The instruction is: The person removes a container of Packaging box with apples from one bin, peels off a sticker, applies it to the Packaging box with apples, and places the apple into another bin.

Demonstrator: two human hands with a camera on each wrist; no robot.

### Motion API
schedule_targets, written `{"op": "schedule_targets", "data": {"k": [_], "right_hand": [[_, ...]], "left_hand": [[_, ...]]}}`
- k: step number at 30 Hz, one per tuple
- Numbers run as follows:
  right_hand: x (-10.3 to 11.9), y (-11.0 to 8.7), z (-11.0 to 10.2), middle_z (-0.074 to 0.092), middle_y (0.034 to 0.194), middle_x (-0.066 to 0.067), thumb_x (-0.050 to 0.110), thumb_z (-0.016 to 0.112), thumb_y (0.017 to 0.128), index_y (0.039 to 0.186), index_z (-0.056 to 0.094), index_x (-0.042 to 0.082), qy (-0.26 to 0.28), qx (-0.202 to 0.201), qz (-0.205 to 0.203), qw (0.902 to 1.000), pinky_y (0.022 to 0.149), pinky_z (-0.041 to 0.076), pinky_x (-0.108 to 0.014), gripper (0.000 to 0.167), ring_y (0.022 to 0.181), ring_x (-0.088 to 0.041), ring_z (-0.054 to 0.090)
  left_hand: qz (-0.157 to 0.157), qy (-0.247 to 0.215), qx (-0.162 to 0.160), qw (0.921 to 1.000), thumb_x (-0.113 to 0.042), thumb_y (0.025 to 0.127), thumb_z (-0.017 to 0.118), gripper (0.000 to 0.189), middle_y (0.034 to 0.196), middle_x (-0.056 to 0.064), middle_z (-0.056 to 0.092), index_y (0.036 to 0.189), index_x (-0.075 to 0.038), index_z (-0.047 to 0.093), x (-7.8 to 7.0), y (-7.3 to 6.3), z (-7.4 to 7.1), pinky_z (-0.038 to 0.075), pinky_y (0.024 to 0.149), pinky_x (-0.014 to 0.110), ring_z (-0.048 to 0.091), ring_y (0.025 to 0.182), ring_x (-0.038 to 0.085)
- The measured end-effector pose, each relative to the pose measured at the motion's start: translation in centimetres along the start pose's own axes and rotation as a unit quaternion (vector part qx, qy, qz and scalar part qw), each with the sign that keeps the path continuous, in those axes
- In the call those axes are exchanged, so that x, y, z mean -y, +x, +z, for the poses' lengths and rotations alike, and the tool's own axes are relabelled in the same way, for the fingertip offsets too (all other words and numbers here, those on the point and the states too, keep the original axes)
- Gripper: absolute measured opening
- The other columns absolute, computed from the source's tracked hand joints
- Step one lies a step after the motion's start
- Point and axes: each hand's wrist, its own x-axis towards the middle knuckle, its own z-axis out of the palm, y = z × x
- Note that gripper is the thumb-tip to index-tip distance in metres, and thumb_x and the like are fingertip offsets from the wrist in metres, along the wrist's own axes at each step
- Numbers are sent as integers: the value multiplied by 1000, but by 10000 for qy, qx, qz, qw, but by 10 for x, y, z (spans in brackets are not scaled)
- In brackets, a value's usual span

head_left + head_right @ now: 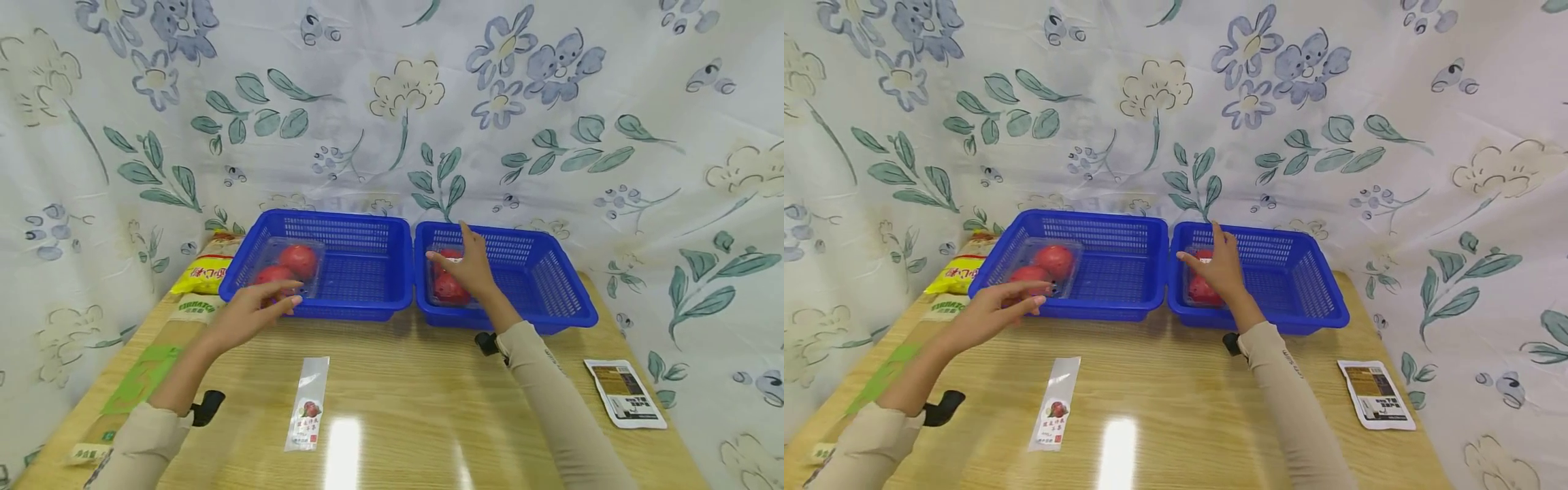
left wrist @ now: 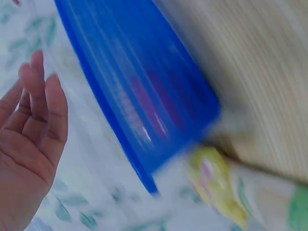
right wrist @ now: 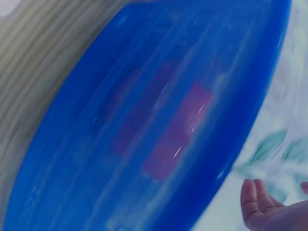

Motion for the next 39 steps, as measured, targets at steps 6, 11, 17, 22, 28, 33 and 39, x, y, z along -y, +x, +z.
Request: {"op": "schedule_targets", "data": {"k": [6, 11, 17, 22, 28, 33, 39], "right_hand": [[36, 1, 36, 23, 157, -21, 44, 72, 89, 160, 17, 15, 25, 229, -546, 9982, 113, 31, -59, 94, 144, -38, 29], [64, 5, 71, 24, 156, -21, 47, 71, 90, 160, 19, 18, -195, 608, -691, 9956, 111, 35, -58, 92, 142, -40, 34], [90, 8, 109, 23, 158, -24, 50, 69, 90, 160, 16, 17, -322, 1293, -552, 9895, 111, 36, -56, 94, 145, -39, 32], [100, 11, 135, 20, 161, -23, 52, 69, 89, 161, 9, 16, -236, 1887, -247, 9814, 114, 32, -56, 100, 149, -40, 23], [103, 15, 160, 15, 165, -15, 52, 68, 89, 161, 4, 14, -112, 2561, -120, 9665, 119, 20, -58, 103, 152, -40, 3], [109, 16, 169, 17, 165, -16, 51, 68, 90, 161, 7, 12, -398, 2940, -27, 9550, 120, 17, -57, 102, 152, -40, 5], [118, 19, 180, 20, 164, -17, 47, 65, 92, 160, 9, 9, -596, 3307, -220, 9416, 121, 16, -54, 97, 151, -41, 9]], "left_hand": [[-487, 940, -586, 9926, -44, 102, 52, 55, 95, 12, 59, 139, -3, 55, 33, -1, -33, 43, 62, 32, 51, 79, 24], [-844, 1266, -985, 9834, -49, 102, 47, 61, 106, 16, 49, 144, -5, 50, 60, -1, -39, 37, 62, 34, 46, 83, 27], [-1168, 1193, -1248, 9780, -57, 100, 46, 73, 124, 27, 36, 153, -8, 37, 87, 0, -36, 43, 74, 50, 49, 96, 39], [-1524, 940, -856, 9801, -66, 97, 42, 87, 151, 36, 19, 161, -15, 11, 93, 4, -30, 28, 100, 77, 31, 133, 59], [-1992, 1188, -334, 9722, -77, 91, 38, 106, 157, 38, 3, 158, -13, -14, 91, 8, -21, 22, 103, 78, 20, 136, 65], [-2135, 1223, -284, 9689, -82, 88, 37, 114, 157, 39, -1, 156, -9, -18, 89, 10, -17, 25, 103, 77, 24, 133, 67], [-2102, 1320, -284, 9683, -81, 88, 37, 115, 157, 40, 2, 156, -7, -18, 89, 6, -18, 28, 102, 76, 28, 131, 67]]}}
